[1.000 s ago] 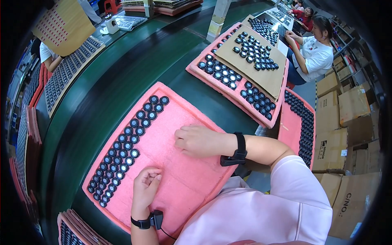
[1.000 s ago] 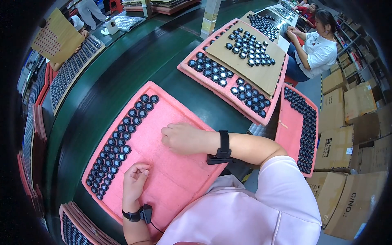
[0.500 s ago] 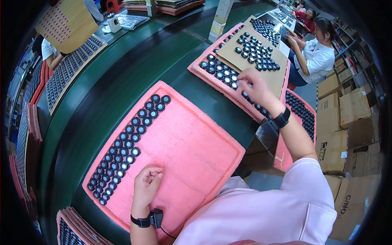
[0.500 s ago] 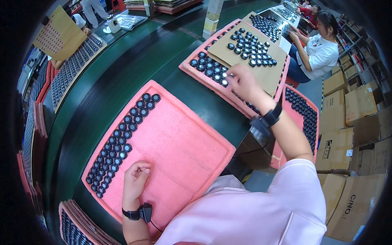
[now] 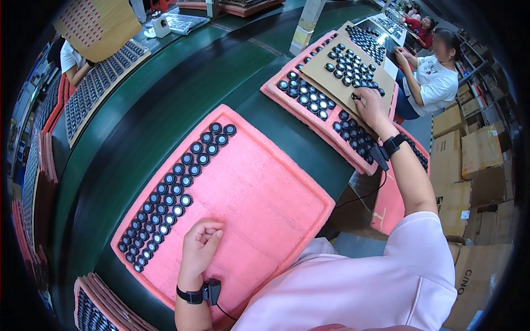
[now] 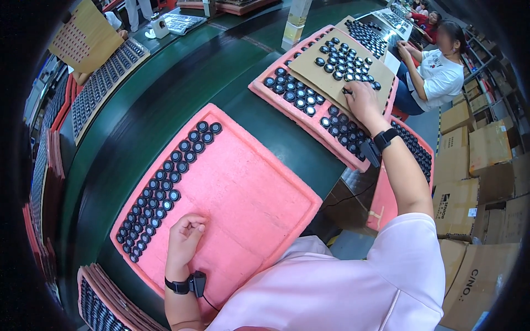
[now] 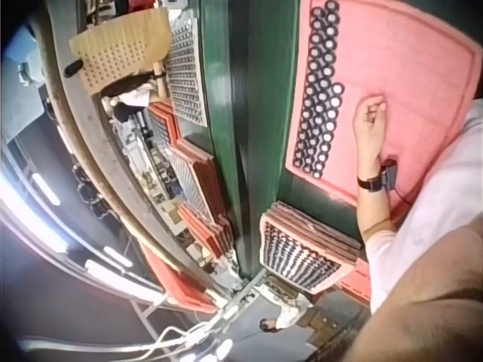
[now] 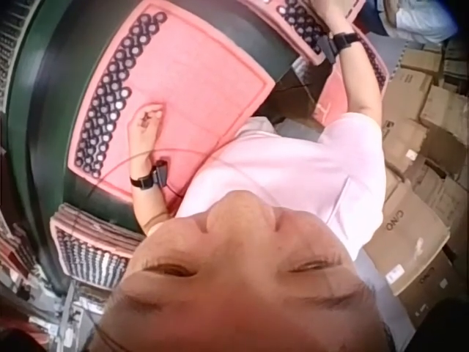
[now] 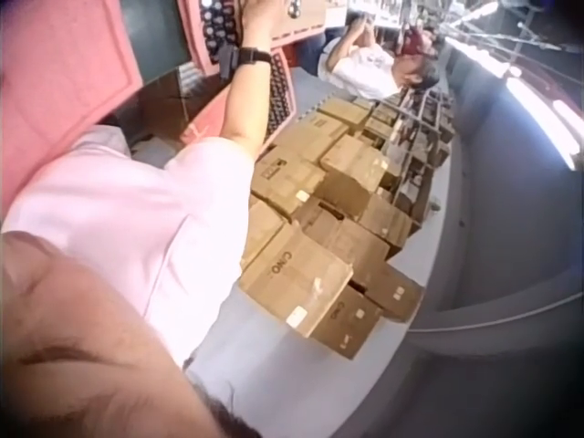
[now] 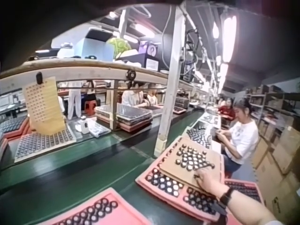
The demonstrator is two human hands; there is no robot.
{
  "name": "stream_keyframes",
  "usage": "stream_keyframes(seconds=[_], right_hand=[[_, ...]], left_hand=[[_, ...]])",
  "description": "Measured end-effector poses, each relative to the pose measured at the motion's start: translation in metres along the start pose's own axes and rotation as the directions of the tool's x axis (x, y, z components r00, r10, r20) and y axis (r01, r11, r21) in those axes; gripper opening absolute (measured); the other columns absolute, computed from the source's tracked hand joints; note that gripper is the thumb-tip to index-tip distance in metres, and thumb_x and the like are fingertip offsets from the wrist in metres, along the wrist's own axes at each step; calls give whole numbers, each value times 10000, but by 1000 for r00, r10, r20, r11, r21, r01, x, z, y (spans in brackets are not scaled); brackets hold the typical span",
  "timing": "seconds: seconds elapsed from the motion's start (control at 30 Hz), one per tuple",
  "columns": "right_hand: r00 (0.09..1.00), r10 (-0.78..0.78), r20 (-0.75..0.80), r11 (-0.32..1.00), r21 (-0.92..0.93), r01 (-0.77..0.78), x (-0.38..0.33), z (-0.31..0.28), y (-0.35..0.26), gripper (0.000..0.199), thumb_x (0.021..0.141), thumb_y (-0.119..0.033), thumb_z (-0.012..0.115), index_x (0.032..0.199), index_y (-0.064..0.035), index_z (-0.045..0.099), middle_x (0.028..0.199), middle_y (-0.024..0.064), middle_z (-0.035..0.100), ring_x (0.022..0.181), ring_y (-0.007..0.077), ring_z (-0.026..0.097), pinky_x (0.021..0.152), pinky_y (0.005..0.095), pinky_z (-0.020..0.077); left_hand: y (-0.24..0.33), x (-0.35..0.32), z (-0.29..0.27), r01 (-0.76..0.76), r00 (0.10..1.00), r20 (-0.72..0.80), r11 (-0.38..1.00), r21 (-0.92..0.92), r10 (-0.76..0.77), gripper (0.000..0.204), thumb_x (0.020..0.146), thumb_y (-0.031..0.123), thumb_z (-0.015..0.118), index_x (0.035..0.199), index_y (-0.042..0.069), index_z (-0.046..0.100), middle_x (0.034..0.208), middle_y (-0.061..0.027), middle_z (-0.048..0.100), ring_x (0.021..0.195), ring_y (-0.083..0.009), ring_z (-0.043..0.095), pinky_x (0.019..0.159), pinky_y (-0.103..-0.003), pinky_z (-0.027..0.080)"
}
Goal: The person picks up two small electronic devices from a pink tray, rotates them to show different sides, and then places them back onto the tray to repeat the process.
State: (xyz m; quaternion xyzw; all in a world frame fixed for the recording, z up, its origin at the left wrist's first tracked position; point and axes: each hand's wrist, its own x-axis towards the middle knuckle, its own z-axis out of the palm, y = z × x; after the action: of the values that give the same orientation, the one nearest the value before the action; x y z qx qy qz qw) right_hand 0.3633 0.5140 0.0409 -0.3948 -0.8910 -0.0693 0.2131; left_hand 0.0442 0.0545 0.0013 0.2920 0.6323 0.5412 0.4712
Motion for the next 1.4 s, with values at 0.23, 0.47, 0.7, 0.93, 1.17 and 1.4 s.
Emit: stream_keyframes(seconds=[0.23, 0.47, 0.7, 0.93, 1.17, 1.4], right_hand=[[982, 162, 99, 954, 239, -181, 26, -2, -3, 248, 835, -131, 641, 1062, -31, 631, 1058, 144, 623, 911, 307, 619, 840, 377, 494], [975, 145, 167, 969, 174, -174, 56, 5, -4, 278, 827, -153, 644, 1083, -44, 623, 1078, 155, 607, 968, 314, 608, 871, 376, 487], [965, 146, 220, 980, 101, -171, 70, 17, -2, 279, 774, -123, 660, 1031, -25, 615, 1032, 171, 619, 999, 328, 593, 900, 375, 468], [953, 102, 284, 991, 52, -122, 71, 9, -1, 266, 768, -102, 650, 1015, -29, 584, 984, 169, 632, 970, 321, 608, 864, 364, 480], [919, -184, 347, 815, 576, -54, 35, -34, -146, 298, 800, -129, 696, 1071, -72, 586, 910, 80, 594, 849, 159, 599, 727, 311, 494], [714, -699, 52, 288, 933, 214, -44, -42, -317, 290, 795, -106, 675, 1073, -72, 600, 1001, 100, 558, 858, 276, 613, 751, 371, 515]], left_hand=[[-4, -1, -2, -6, 1000, 17, 1000, 3, 6, 166, 875, -89, 584, 1009, -3, 628, 938, -4, 600, 833, -58, 569, 743, -183, 471], [2, -1, 3, 1, 1000, -3, 1000, 7, -1, 169, 874, -95, 567, 1004, -10, 636, 941, -7, 606, 819, -65, 537, 757, -195, 439], [-1, 0, 0, 1, 1000, -7, 999, 33, -1, 169, 874, -98, 560, 1001, -13, 631, 925, -13, 612, 802, -70, 543, 741, -198, 445], [-2, 1, 1, 7, 1000, -8, 999, 32, -7, 167, 877, -96, 556, 1002, -15, 629, 913, -16, 617, 791, -71, 547, 732, -199, 450], [1, -1, 0, 30, 999, -22, 997, 70, -29, 154, 893, -76, 548, 1009, -12, 627, 927, -24, 624, 803, -78, 566, 749, -201, 459], [26, -8, 15, 24, 995, -75, 920, -390, -58, 190, 936, 116, 608, 1079, -8, 593, 934, -48, 638, 782, -114, 620, 665, -221, 508]])
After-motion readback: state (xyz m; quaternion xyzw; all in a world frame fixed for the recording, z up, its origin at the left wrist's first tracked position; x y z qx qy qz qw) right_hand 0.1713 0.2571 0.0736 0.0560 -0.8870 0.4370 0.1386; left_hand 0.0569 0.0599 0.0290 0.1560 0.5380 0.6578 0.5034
